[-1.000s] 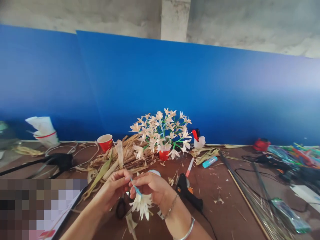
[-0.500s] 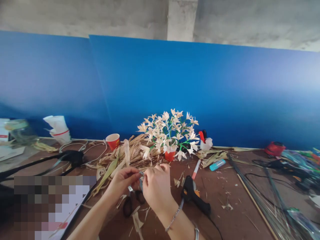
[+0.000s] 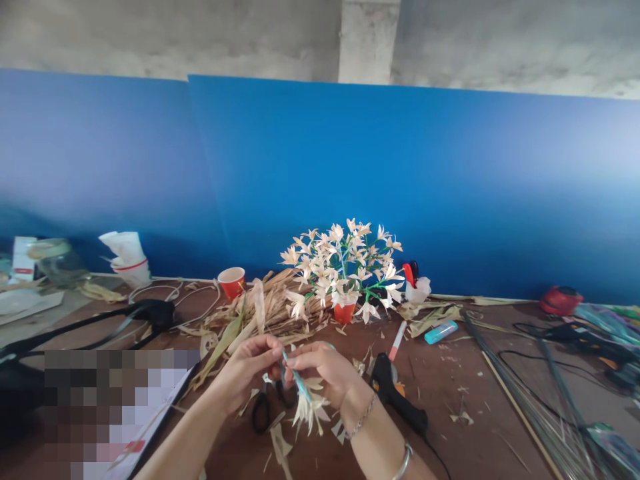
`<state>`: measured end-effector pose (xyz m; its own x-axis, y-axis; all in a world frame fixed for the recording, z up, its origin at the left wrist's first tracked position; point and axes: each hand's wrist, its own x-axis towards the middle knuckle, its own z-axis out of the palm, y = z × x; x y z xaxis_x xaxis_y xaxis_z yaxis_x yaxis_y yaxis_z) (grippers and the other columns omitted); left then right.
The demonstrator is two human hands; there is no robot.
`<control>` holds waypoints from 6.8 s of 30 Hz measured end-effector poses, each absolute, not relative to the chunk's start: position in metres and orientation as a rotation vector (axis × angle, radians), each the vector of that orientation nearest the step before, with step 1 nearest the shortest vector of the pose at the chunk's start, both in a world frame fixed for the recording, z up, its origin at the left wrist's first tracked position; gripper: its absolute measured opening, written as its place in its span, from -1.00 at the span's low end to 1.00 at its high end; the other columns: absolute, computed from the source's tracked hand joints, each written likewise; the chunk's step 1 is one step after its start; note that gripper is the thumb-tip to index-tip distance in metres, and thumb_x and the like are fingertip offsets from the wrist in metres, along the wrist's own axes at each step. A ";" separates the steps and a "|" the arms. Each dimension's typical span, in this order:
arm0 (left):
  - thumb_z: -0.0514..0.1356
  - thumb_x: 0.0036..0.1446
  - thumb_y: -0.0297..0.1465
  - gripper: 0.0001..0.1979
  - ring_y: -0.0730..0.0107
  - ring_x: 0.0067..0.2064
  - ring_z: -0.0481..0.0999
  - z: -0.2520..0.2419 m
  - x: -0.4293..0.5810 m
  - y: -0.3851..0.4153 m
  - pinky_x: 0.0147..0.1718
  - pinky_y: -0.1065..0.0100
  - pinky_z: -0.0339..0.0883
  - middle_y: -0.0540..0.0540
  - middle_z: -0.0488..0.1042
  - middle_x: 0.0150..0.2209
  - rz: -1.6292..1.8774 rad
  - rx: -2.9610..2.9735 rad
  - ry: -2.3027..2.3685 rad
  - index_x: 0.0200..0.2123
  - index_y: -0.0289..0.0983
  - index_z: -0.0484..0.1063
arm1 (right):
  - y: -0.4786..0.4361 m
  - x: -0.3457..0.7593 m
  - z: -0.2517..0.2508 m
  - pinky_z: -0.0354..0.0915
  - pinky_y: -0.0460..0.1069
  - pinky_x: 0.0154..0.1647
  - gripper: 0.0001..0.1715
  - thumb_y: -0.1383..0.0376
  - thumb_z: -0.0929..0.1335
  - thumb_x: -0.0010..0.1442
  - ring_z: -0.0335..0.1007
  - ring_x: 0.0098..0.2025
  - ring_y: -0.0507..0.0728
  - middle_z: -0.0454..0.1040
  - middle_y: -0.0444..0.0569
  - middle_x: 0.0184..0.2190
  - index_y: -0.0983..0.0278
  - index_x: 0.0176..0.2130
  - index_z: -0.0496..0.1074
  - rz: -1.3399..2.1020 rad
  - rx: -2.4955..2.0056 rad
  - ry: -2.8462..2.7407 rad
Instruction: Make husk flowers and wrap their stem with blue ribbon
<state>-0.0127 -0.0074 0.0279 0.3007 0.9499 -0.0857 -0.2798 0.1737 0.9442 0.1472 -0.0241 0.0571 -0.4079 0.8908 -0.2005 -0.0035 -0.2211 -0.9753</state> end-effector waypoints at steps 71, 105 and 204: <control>0.30 -0.18 -0.28 -0.72 0.55 -0.63 0.34 0.024 -0.008 -0.006 -0.62 0.52 0.22 0.02 0.41 -0.67 1.042 1.187 0.935 -0.49 -0.35 0.33 | -0.032 0.136 0.049 -0.02 0.04 -0.06 -0.83 0.44 0.27 0.05 0.29 -0.43 0.03 0.43 -0.12 -0.57 0.26 -0.51 0.38 -0.027 -1.338 -1.972; 0.34 -0.24 -0.34 -0.78 0.62 -0.67 0.29 0.016 -0.036 0.003 -0.70 0.56 0.04 0.02 0.34 -0.66 0.780 1.216 0.641 -0.60 -0.37 0.41 | 0.014 0.136 0.024 0.13 -0.03 -0.31 -0.90 0.31 0.36 -0.15 0.37 -0.42 0.10 0.49 -0.07 -0.55 0.26 -0.50 0.47 0.256 -1.589 -2.021; 0.33 -0.20 -0.34 -0.78 0.53 -0.57 0.39 0.015 -0.013 -0.002 -0.55 0.49 0.26 -0.02 0.44 -0.58 1.042 1.140 0.714 -0.47 -0.36 0.47 | -0.016 0.152 0.055 0.12 -0.13 -0.53 -0.92 0.37 0.39 -0.22 0.26 -0.60 -0.03 0.43 -0.11 -0.65 0.35 -0.57 0.40 1.515 -1.204 -1.382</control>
<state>-0.0128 -0.0015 0.0149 0.3770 0.9250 0.0480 -0.2898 0.0686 0.9546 0.1525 -0.0155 0.0548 -0.2810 0.9473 -0.1535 0.0663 -0.1404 -0.9879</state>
